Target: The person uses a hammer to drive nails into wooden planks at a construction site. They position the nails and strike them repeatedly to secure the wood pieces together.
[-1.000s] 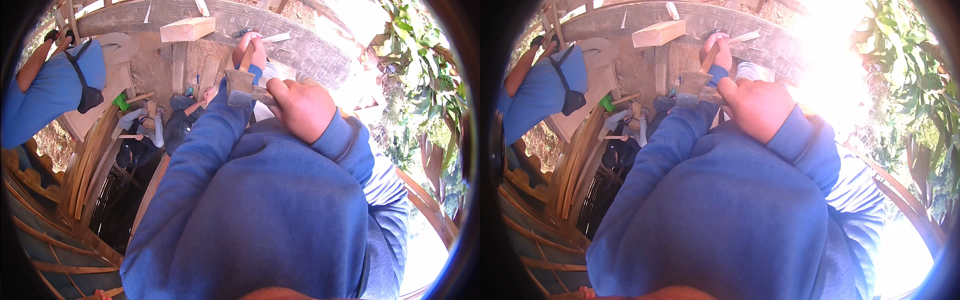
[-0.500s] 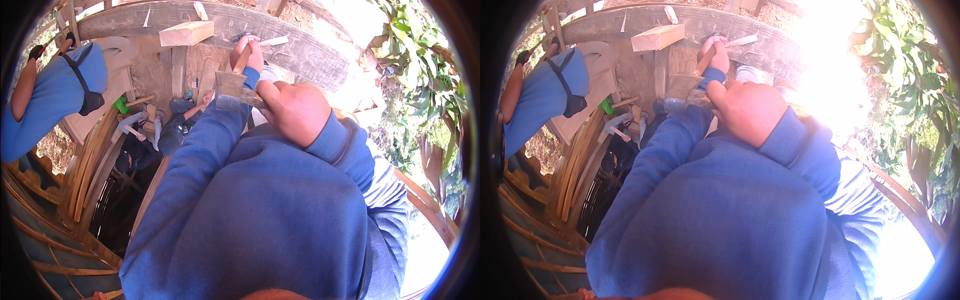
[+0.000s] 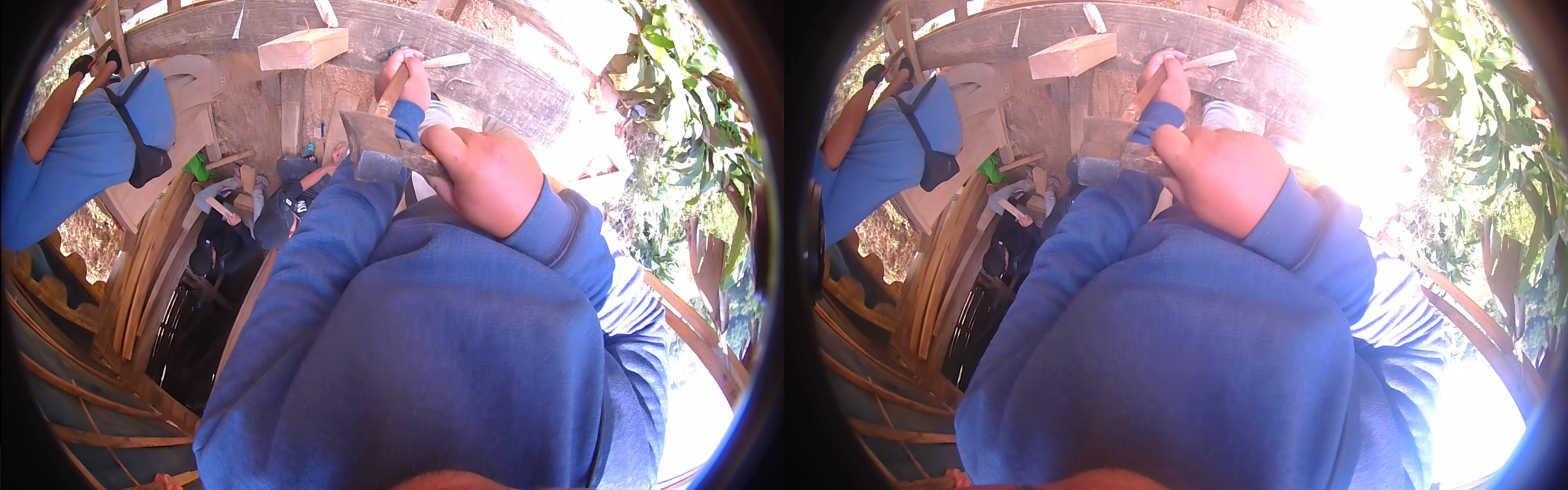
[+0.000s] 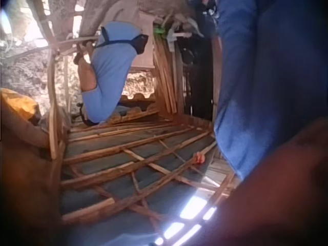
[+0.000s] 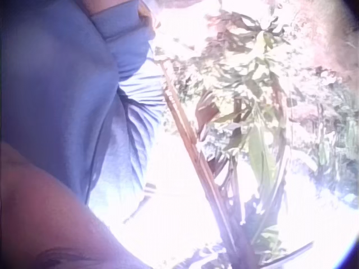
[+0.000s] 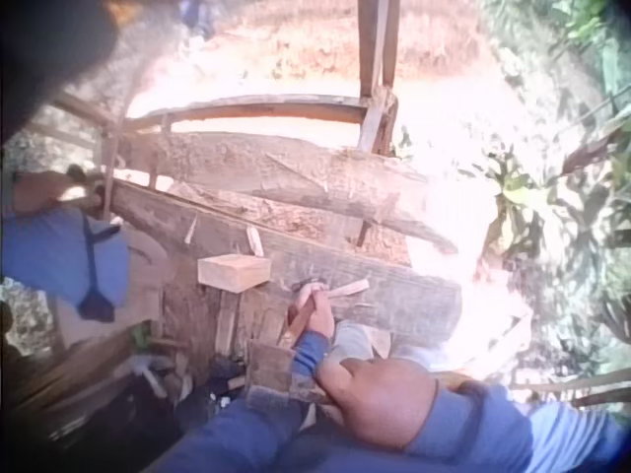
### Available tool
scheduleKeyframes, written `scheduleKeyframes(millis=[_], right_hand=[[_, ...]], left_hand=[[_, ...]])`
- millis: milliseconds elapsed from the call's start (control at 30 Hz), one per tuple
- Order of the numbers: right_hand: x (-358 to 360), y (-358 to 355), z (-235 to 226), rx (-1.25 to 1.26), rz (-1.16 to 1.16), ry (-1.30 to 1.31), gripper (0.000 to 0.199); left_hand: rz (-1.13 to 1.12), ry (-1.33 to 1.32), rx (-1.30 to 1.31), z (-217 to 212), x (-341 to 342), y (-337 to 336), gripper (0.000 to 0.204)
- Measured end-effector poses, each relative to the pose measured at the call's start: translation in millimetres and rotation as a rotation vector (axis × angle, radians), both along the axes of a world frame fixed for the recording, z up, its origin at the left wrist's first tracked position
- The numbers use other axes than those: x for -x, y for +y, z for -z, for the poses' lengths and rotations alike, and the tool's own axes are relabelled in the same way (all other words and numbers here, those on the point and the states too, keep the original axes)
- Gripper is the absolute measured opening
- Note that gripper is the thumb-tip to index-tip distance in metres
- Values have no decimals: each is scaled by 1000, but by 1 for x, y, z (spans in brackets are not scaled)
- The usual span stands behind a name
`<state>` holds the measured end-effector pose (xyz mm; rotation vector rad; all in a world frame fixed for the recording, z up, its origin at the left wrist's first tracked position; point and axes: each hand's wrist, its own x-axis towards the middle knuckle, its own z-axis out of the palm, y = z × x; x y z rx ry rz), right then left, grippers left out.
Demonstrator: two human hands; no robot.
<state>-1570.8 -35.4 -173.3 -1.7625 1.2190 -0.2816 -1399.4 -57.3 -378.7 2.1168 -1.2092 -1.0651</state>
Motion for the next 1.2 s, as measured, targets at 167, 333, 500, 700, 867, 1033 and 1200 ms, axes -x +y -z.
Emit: scheduleKeyframes(millis=[167, 333, 500, 700, 867, 1033, 1200], right_hand=[[0, -9, 0, 32, 2, -45, 26], [-3, -8, 3, 20, -30, 37, 24], [1, -12, 16, 82, -10, -4, 27], [-2, -9, 6, 46, -32, 2, 27], [0, -10, 12, 85, -13, -30, 25], [1, -4, 6, 50, -54, 26, 24], [5, 0, 8, 94, -14, -16, 21]], left_hand=[[38, 2, 14, 3, -1, -10, 29], [30, -26, 83, 6, 0, -6, 29], [16, -10, 66, 8, 3, -13, 28], [7, 1, 27, 4, 1, -8, 28], [43, -29, 86, 2, 3, -14, 28], [54, -32, 53, 0, -1, -6, 28], [39, -4, 28, -4, 1, -4, 29]])
